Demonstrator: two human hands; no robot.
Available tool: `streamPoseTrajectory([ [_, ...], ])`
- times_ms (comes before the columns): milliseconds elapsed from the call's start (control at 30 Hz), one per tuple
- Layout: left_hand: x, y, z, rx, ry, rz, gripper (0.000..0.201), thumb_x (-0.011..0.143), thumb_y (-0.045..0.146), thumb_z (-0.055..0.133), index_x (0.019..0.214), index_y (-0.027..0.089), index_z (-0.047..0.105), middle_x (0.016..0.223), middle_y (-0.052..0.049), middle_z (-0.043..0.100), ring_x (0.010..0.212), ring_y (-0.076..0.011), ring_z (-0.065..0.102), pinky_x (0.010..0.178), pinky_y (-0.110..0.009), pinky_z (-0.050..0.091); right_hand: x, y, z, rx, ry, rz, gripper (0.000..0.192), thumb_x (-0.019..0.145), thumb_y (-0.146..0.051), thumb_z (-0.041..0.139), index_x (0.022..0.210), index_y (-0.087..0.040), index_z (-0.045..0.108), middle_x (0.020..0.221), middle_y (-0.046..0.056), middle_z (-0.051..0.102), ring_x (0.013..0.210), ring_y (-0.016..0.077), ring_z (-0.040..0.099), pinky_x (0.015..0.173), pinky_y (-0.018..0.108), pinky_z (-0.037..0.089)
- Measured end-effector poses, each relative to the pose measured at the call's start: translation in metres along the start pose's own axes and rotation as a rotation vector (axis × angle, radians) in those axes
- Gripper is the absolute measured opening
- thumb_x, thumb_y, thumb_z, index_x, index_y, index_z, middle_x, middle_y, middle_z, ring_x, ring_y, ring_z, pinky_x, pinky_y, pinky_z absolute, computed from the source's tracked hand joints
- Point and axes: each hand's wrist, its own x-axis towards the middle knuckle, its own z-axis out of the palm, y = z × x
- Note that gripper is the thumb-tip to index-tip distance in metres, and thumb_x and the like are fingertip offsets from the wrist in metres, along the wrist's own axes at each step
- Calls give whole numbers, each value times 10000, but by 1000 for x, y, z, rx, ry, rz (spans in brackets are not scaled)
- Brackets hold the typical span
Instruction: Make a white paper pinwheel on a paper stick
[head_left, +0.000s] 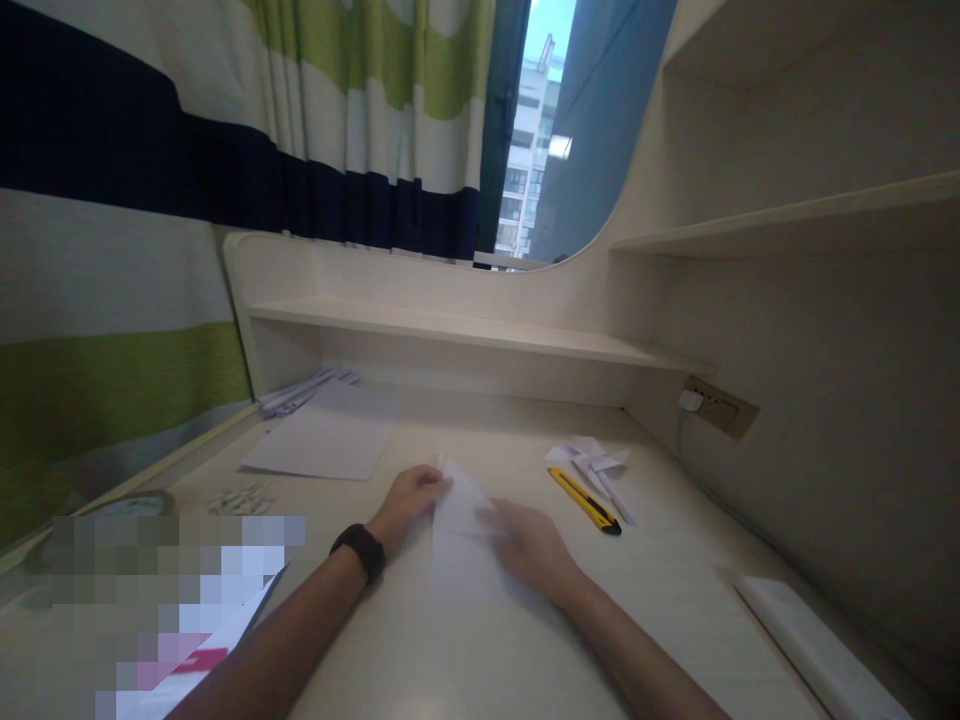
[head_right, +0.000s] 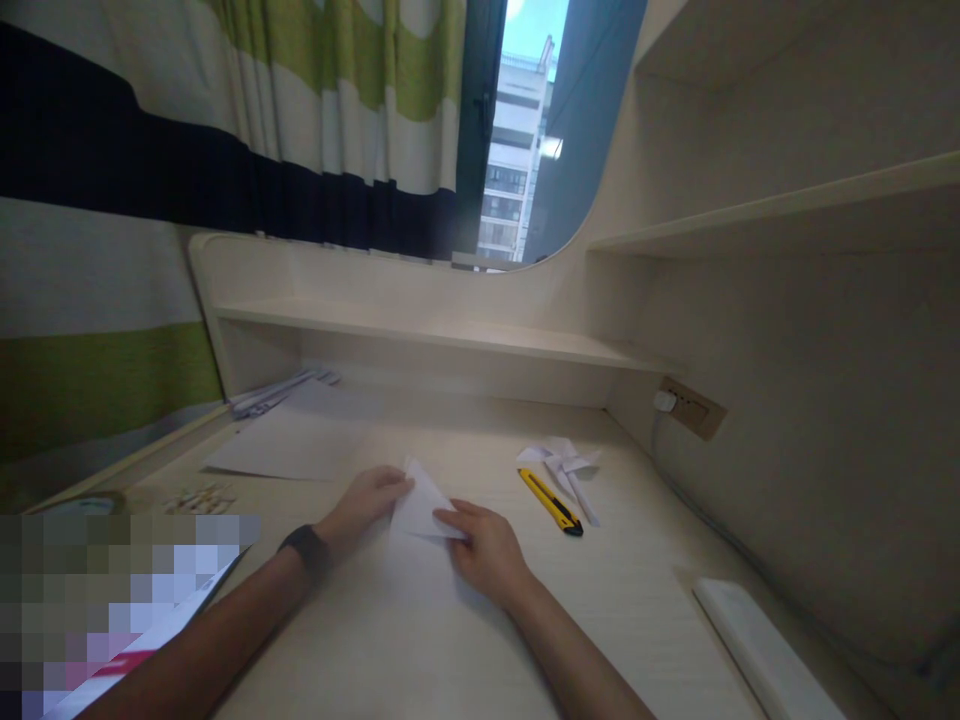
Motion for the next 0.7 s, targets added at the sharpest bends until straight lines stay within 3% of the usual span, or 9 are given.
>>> streamPoseTrajectory([
  [133,-3,2,-1,-8,-22,10,320,640,418,747,703,129,624,659,-17,611,584,-135,547,532,-230,379,2,-1,-7,125,-76,-47,501,704,-120,589,1168,-298,652,1285,25,595,1157,237,565,1008,386,403],
  [233,-4,3,-2,-33,-47,6,313,657,415,740,698,135,607,651,-8,600,571,-125,539,517,-222,368,5,4,-13,412,-170,-51,459,698,-236,694,1154,-273,660,1315,54,567,1148,257,557,979,393,409],
  [300,-5,3,0,-49,-76,5,312,657,408,746,696,134,602,654,-10,602,569,-123,539,512,-220,366,7,10,-14,648,-196,22,576,659,-335,757,1212,-257,616,1305,81,566,1073,259,589,915,393,442],
  [367,-7,2,6,-67,-124,3,319,646,405,759,701,132,605,649,-13,607,558,-121,541,507,-221,367,9,14,-12,815,-152,170,668,661,-420,756,1272,-243,555,1194,101,630,928,236,629,795,371,479],
  [467,-13,-2,23,-94,-211,-1,335,617,401,784,694,129,604,637,-15,612,554,-124,553,521,-227,389,9,17,-4,916,-66,363,624,707,-498,704,1238,-197,572,934,88,700,748,198,628,673,324,473],
  [600,-22,-9,43,-119,-283,2,337,614,381,793,729,135,595,658,-26,632,576,-136,586,547,-234,421,8,12,1,996,-15,478,506,672,-451,740,1073,-154,657,791,60,697,683,181,623,664,304,458],
  [700,-26,-14,47,-164,-278,-2,390,633,368,791,882,158,575,762,-54,679,654,-171,642,596,-259,465,8,9,-1,1040,35,539,487,604,-353,790,1022,-138,663,724,47,691,678,191,634,660,303,458],
])
